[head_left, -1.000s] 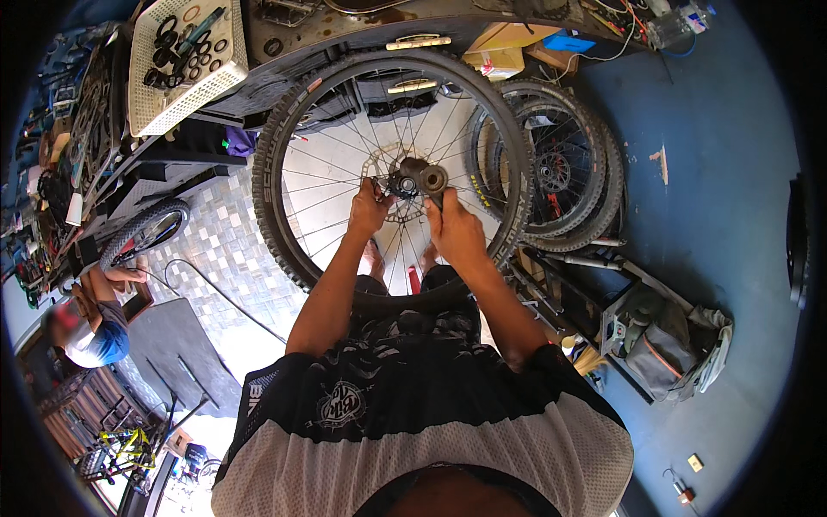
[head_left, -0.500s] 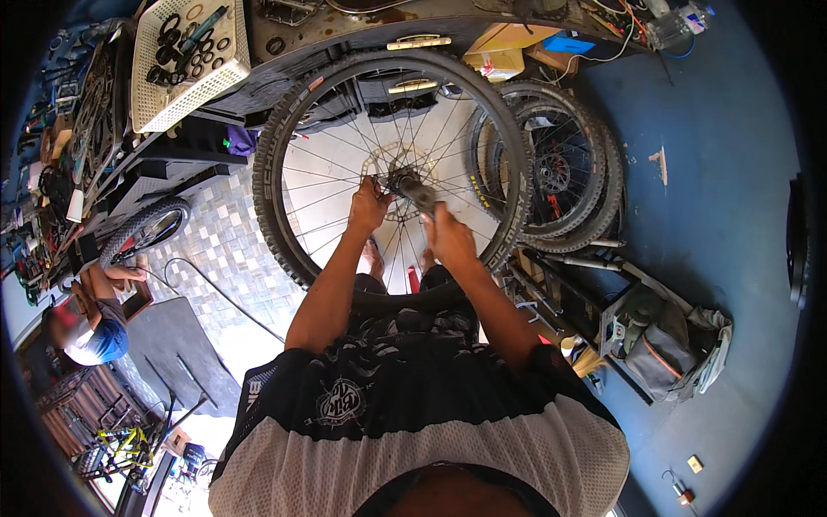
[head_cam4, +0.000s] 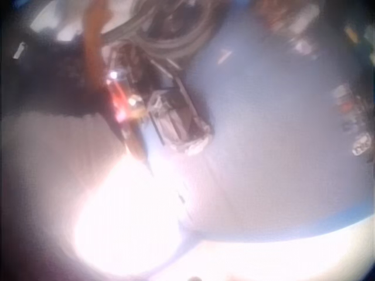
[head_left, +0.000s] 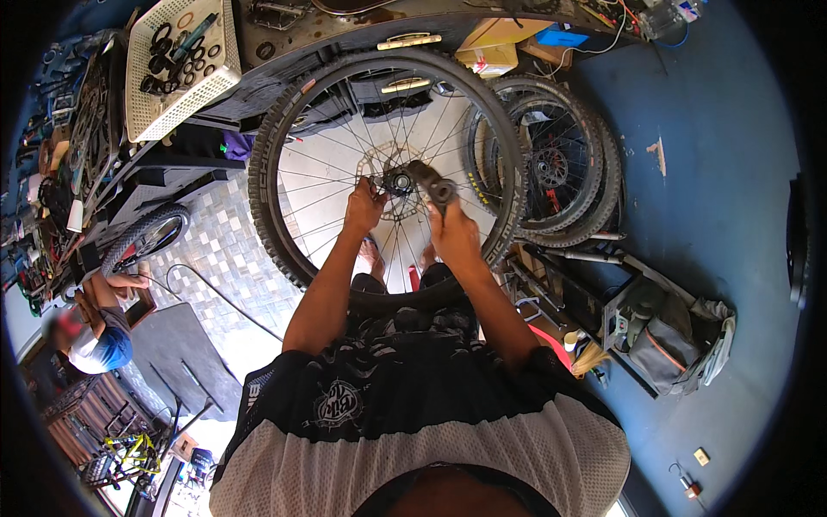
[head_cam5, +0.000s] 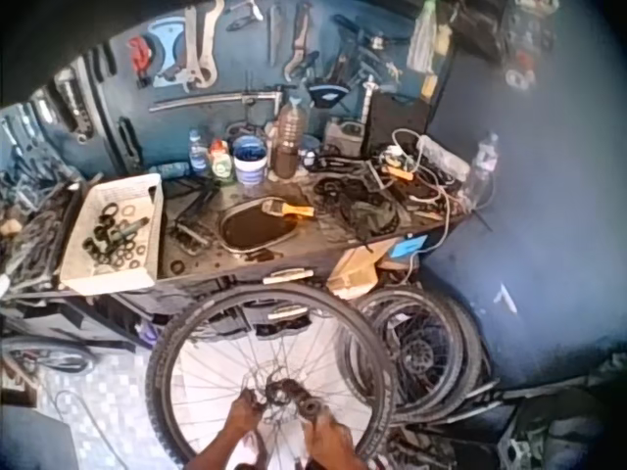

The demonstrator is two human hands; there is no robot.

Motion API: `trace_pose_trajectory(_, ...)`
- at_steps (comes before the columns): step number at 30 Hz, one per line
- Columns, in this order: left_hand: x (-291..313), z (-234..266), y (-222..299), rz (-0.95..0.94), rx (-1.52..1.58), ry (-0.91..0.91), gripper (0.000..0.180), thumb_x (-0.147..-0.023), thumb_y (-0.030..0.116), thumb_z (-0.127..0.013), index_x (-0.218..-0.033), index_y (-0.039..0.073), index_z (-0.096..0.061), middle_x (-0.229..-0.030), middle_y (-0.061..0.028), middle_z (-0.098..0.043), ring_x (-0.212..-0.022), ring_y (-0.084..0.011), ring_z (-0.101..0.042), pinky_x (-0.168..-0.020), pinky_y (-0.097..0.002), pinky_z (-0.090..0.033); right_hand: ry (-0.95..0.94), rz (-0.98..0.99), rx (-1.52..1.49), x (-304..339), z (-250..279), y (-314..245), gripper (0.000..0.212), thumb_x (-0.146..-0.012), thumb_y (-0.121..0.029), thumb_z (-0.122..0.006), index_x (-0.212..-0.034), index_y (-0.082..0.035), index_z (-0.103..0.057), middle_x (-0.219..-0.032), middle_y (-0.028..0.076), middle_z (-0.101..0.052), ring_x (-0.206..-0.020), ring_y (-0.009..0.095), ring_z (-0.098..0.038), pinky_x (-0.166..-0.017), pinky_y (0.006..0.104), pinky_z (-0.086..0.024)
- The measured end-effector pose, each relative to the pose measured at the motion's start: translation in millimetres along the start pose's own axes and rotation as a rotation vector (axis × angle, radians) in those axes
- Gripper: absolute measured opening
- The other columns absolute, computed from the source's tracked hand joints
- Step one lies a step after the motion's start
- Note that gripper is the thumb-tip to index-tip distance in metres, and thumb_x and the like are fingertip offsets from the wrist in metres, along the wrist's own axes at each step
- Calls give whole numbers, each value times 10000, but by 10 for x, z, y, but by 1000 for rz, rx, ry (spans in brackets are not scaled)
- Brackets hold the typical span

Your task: The person works on a bicycle wheel in a workshop. They apply lubricant to the hub and cassette area, then install a bearing into the hub using a hammer and a socket. The wheel remains on the floor during the process.

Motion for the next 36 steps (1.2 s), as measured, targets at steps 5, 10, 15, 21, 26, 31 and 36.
trace_pose_trajectory(5,-27,22,80,-73,-61,20,373,-839,128,-813,-973,20,-482,-829,-176,-639,-771,-358,-672,-685,-448,-516,-194,-126,151,-132,-226,131,354,-1063,-396,-502,-1126,-51,-453,-793,274,-696,-737,503,-675,-680,616,-517)
trace_pose_trajectory(10,29,21,40,-48,-61,-12,363,-859,143,-795,-975,21,-473,-824,-185,-645,-752,-372,-670,-703,-456,-516,-52,-52,4,-135,5,9,368,-1060,-407,-517,-1128,-53,-444,-811,291,-692,-759,521,-672,-675,621,-502)
trace_pose_trajectory(15,-2,-8,-28,-20,-11,-25,349,-860,149,-786,-983,19,-486,-862,-204,-653,-823,-385,-672,-729,-461,-513,-8,-1,-9,-92,-29,-62,367,-1057,-409,-523,-1128,-57,-447,-825,285,-699,-759,514,-678,-666,605,-516)
trace_pose_trajectory(21,8,22,19,-42,-85,-19,344,-860,148,-788,-987,22,-494,-844,-185,-648,-788,-369,-668,-723,-440,-517,-241,-48,219,-202,-196,23,364,-1062,-408,-493,-1118,-50,-450,-836,276,-709,-752,501,-690,-677,607,-533)
trace_pose_trajectory(26,52,19,34,-51,-15,-12,348,-864,132,-784,-994,24,-479,-830,-176,-651,-764,-342,-677,-710,-428,-521,-94,-26,96,-139,27,-96,365,-1053,-381,-535,-1115,-30,-460,-797,276,-698,-734,505,-681,-664,598,-528)
trace_pose_trajectory(31,26,36,53,-34,-39,-20,370,-859,134,-788,-993,20,-463,-837,-180,-652,-782,-348,-681,-698,-450,-521,-19,48,-44,-50,113,-195,330,-1053,-310,-573,-1156,-16,-465,-815,282,-695,-763,504,-685,-649,561,-523)
trace_pose_trajectory(36,31,50,77,-41,-38,-23,375,-857,134,-790,-996,14,-463,-826,-172,-644,-772,-346,-678,-697,-458,-522,3,5,-22,-31,107,-135,355,-1051,-338,-576,-1169,-18,-474,-828,294,-692,-766,506,-682,-654,566,-522)
Point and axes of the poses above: each hand's wrist, its own x-axis away from the middle knuckle, its own z-axis out of the back of the hand, y = z × x, the point moved 1 cm from there along -x, towards the middle knuckle
